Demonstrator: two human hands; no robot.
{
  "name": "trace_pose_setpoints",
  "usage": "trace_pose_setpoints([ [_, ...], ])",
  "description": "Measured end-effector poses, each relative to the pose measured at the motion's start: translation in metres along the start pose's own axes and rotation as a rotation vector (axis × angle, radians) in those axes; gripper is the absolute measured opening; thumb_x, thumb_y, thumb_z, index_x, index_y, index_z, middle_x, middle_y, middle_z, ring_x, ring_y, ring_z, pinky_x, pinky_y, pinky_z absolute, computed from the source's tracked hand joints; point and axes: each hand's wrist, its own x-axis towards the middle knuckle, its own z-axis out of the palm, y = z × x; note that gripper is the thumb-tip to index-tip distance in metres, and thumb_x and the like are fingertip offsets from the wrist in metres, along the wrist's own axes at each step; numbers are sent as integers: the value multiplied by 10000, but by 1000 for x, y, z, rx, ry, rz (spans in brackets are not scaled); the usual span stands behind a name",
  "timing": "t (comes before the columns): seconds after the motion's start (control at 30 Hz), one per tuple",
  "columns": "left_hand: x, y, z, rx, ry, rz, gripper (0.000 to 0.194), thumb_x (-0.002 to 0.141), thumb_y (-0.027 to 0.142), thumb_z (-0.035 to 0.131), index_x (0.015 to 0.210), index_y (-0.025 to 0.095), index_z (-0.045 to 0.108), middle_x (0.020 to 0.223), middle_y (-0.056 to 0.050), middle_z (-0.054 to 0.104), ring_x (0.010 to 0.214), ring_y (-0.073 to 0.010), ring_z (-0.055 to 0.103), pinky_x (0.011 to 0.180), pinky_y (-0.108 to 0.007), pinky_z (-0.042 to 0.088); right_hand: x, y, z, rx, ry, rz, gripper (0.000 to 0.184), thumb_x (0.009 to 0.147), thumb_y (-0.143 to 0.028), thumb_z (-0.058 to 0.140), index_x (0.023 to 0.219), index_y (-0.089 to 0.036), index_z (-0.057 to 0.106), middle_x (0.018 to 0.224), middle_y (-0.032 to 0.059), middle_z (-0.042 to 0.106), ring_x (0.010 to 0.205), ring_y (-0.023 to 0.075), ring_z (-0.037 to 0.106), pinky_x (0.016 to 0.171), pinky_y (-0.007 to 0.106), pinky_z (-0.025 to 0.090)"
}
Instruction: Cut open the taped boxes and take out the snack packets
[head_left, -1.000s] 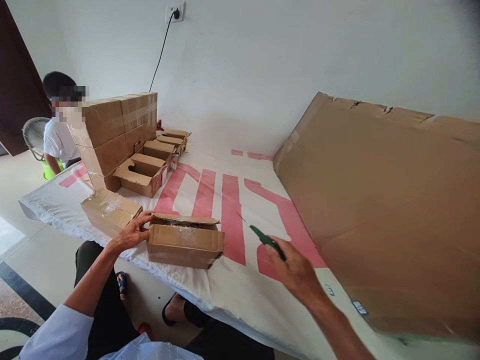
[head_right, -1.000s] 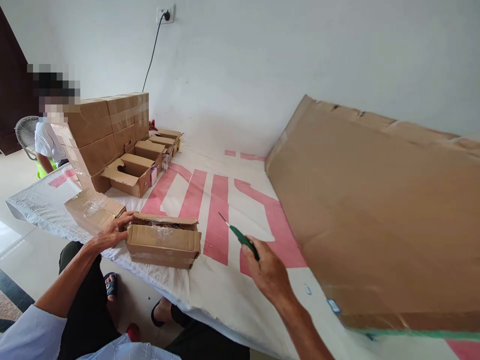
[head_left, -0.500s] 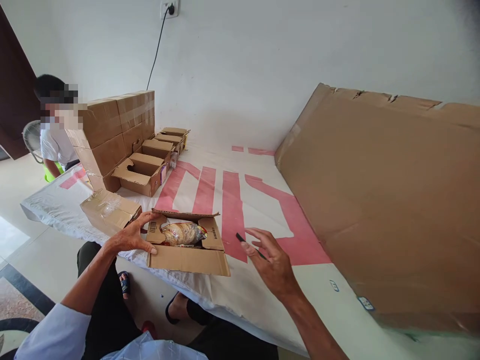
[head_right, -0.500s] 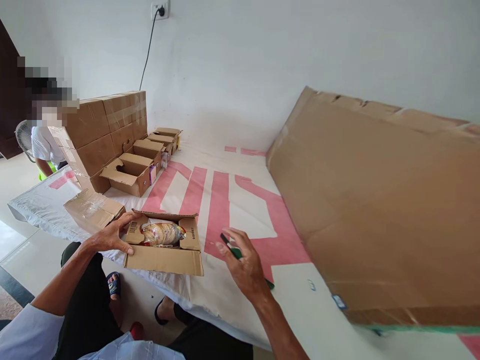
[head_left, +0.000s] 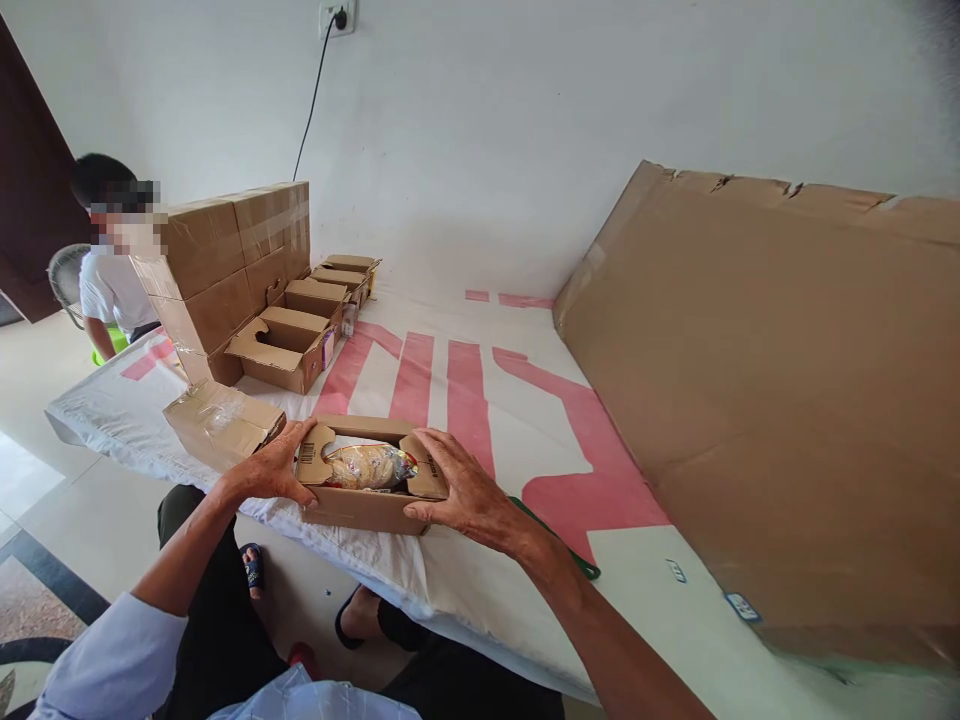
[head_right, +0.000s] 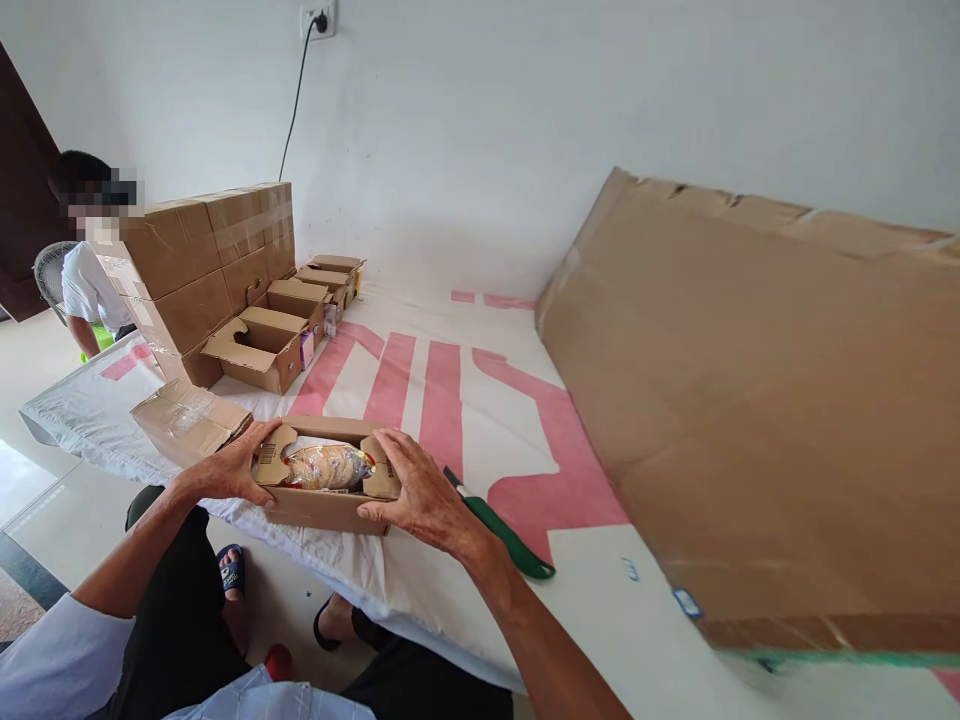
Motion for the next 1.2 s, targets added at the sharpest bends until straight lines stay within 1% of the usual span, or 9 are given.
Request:
trace_pose_setpoints([
  [0.17,2,9,-2,68,-38,-36,1066,554,303,972,1507,212,502,1339,-86,572,1272,-349,565,1155,-489,472,-2,-10,-3,-42,22,4,965,755,-462,851,1602,-249,440,1568,152,512,1483,361,462,1223,555,436],
  [0.3,-2,7,-3,74,-42,-23,1266,544,438,1009,1627,240,384,1556,-138,449,1458,-402,446,1266,-559,356,-7,-11,-9,-42,-16,-23,929,797,-508,834,1606,-266,448,1660,149,447,1537,378,415,1233,588,421],
  [0.37,-5,2,-2,46,-38,-1,1380,555,544,1007,1693,228,293,1689,-178,309,1567,-438,321,1316,-574,274,-6,-12,-11,-34,26,-67,779,875,-513,775,1562,-260,508,1656,144,469,1539,368,422,1240,585,414],
  [0.43,-7,-3,-1,20,-37,23,1438,573,643,984,1725,216,235,1752,-195,213,1616,-457,237,1338,-576,226,-2,-15,-12,-57,107,-137,533,954,-453,695,1443,-255,618,1548,130,584,1481,347,490,1222,569,434],
  [0.57,-9,-8,2,-8,-49,33,1498,572,732,952,1742,199,183,1749,-202,241,1614,-454,260,1348,-571,207,9,-27,-14,-193,118,-241,253,960,-300,661,1194,-239,734,1320,119,715,1321,330,604,1144,538,499],
  [0.77,-9,-9,7,-9,12,55,1455,553,669,990,1721,205,256,1636,-186,408,1528,-431,399,1318,-570,282,14,-36,-21,-406,12,-264,363,941,-343,729,1280,-213,734,1458,152,650,1385,364,556,1143,560,495],
  [0.87,-9,-10,8,-8,19,47,1425,555,631,1002,1709,206,281,1623,-176,414,1521,-418,407,1317,-558,293,14,-37,-21,-492,3,-313,355,950,-337,738,1271,-184,731,1414,172,660,1395,374,537,1143,555,487],
  [1.07,-9,-7,7,-14,28,75,1375,570,624,996,1695,222,315,1582,-164,456,1485,-412,444,1294,-570,328,17,-44,-23,-583,-19,-303,312,901,-387,800,1127,-191,710,1189,134,677,1129,319,625,1003,475,527],
  [1.2,-8,-4,7,-12,21,56,1395,571,643,987,1699,197,298,1588,-179,444,1502,-414,423,1305,-573,304,22,-55,-31,-596,-25,-287,242,874,-371,779,1005,-207,658,1123,115,679,1050,298,629,938,431,517],
])
